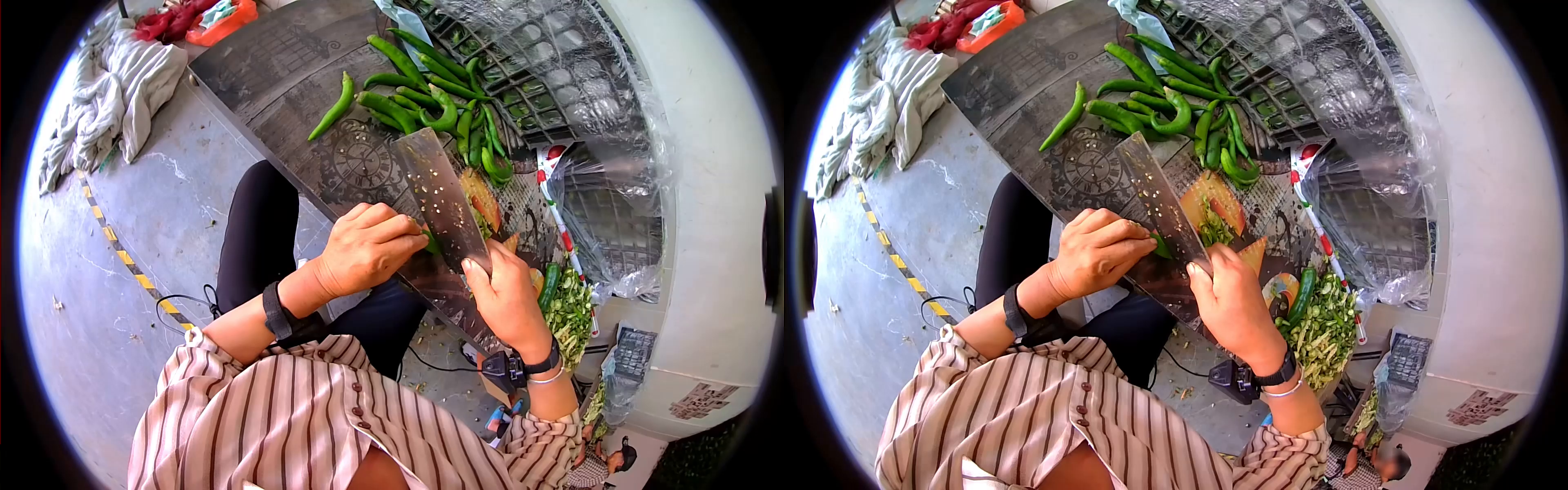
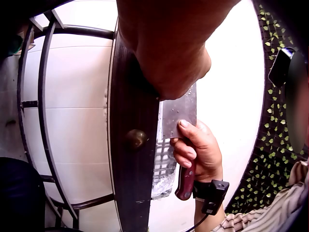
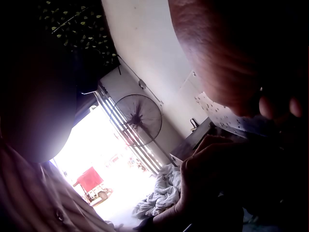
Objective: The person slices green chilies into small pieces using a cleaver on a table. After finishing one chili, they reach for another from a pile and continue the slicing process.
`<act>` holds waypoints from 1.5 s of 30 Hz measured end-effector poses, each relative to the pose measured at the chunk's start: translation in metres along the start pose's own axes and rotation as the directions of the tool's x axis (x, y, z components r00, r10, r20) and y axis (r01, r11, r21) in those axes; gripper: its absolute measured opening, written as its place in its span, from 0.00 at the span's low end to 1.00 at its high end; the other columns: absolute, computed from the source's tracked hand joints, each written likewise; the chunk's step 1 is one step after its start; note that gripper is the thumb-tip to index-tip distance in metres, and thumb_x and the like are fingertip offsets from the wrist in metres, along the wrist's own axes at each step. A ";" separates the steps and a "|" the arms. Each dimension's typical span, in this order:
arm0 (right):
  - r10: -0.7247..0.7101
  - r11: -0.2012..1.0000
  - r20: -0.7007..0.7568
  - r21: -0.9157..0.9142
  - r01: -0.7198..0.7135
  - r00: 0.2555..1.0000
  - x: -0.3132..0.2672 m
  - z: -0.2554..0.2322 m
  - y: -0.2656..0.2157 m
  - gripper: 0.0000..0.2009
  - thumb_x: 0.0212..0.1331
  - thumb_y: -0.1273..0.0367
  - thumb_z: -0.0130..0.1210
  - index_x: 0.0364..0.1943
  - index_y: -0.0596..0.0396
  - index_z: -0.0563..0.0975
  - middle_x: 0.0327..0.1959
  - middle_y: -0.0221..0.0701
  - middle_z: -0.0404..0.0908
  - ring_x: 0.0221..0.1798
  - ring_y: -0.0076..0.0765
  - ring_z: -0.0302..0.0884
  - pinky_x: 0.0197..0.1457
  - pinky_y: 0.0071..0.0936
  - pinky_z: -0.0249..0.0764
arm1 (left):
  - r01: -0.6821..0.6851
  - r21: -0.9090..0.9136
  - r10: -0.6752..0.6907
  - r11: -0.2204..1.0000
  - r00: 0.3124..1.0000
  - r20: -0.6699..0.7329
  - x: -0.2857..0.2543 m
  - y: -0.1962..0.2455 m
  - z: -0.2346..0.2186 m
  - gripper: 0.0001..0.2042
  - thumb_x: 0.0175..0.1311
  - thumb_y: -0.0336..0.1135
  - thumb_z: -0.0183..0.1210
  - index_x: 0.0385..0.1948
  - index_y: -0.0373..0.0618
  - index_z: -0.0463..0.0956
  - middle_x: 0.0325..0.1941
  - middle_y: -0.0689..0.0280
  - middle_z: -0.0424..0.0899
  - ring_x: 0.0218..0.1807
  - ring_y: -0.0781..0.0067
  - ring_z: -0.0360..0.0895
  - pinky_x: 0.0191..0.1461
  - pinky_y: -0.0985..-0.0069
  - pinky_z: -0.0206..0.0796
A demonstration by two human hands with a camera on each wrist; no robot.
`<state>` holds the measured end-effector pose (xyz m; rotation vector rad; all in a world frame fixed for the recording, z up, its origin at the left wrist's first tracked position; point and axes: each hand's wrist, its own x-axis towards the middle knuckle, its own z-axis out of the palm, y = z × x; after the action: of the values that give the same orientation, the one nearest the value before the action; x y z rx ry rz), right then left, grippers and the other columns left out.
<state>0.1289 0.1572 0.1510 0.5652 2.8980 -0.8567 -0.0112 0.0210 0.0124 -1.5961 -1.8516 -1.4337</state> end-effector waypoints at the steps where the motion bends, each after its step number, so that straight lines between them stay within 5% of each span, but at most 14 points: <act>1: 0.001 1.000 0.000 0.000 -0.001 1.000 0.000 0.000 0.000 0.08 0.66 0.71 0.51 0.34 0.66 0.72 0.31 0.50 0.73 0.37 0.62 0.72 0.40 0.46 0.68 | 0.000 -0.001 0.000 1.000 1.000 0.000 0.000 0.000 0.000 0.10 0.47 0.32 0.68 0.34 0.54 0.86 0.39 0.78 0.83 0.36 0.77 0.76 0.37 0.78 0.65; 31: 0.043 0.998 0.001 0.043 -0.043 0.999 -0.002 0.004 0.007 0.09 0.66 0.71 0.52 0.34 0.66 0.72 0.32 0.51 0.74 0.37 0.63 0.72 0.40 0.47 0.68 | 0.021 -0.007 -0.021 1.000 1.000 -0.017 0.000 0.001 0.002 0.10 0.47 0.32 0.69 0.34 0.54 0.85 0.37 0.78 0.83 0.34 0.77 0.75 0.36 0.79 0.64; 34: 0.122 0.986 -0.013 0.120 -0.120 0.992 -0.006 0.006 0.010 0.09 0.65 0.71 0.53 0.35 0.67 0.72 0.31 0.49 0.75 0.36 0.58 0.74 0.41 0.46 0.69 | 0.020 -0.010 -0.020 1.000 1.000 -0.018 0.000 0.001 0.001 0.11 0.47 0.31 0.69 0.34 0.54 0.85 0.37 0.78 0.83 0.34 0.77 0.75 0.35 0.79 0.63; 36: 0.220 0.930 0.037 0.292 -0.221 0.975 -0.007 0.007 0.019 0.08 0.67 0.71 0.53 0.36 0.65 0.73 0.25 0.39 0.76 0.26 0.40 0.75 0.33 0.38 0.71 | 0.011 -0.002 -0.011 1.000 1.000 -0.025 0.001 0.001 0.000 0.11 0.46 0.31 0.70 0.34 0.55 0.85 0.36 0.79 0.82 0.33 0.77 0.74 0.35 0.78 0.63; 37: 0.218 0.931 0.041 0.292 -0.220 0.975 -0.008 0.007 0.024 0.08 0.67 0.71 0.53 0.36 0.65 0.73 0.25 0.39 0.76 0.26 0.40 0.75 0.33 0.38 0.71 | 0.015 0.000 -0.015 1.000 1.000 -0.025 0.000 0.001 0.001 0.11 0.46 0.31 0.70 0.34 0.55 0.85 0.36 0.79 0.82 0.33 0.77 0.74 0.35 0.78 0.63; 39: 0.381 0.737 0.171 0.537 -0.410 0.909 -0.012 0.011 0.034 0.08 0.69 0.69 0.53 0.37 0.62 0.74 0.21 0.28 0.74 0.19 0.22 0.69 0.23 0.26 0.68 | 0.016 0.004 -0.016 1.000 0.999 -0.038 -0.002 0.001 0.003 0.11 0.45 0.31 0.70 0.33 0.55 0.85 0.36 0.79 0.82 0.32 0.77 0.73 0.34 0.78 0.62; 40: 0.357 0.725 0.129 0.587 -0.361 0.925 -0.014 0.017 0.037 0.08 0.71 0.68 0.52 0.38 0.60 0.75 0.19 0.22 0.71 0.15 0.15 0.65 0.18 0.18 0.62 | 0.016 0.010 -0.016 1.000 0.999 -0.031 -0.001 0.001 0.002 0.11 0.45 0.31 0.70 0.33 0.55 0.85 0.36 0.79 0.82 0.32 0.77 0.73 0.34 0.78 0.62; 45: 0.278 0.854 0.033 0.449 -0.262 0.960 -0.013 0.010 0.021 0.09 0.70 0.68 0.52 0.39 0.61 0.75 0.19 0.24 0.72 0.16 0.16 0.66 0.19 0.20 0.64 | 0.010 0.020 -0.009 1.000 1.000 -0.021 0.003 0.002 0.000 0.10 0.45 0.31 0.70 0.32 0.55 0.85 0.35 0.79 0.82 0.31 0.78 0.73 0.34 0.78 0.62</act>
<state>0.1484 0.1636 0.1341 1.0011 2.5465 -1.4887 -0.0105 0.0228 0.0152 -1.5590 -1.8580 -1.4261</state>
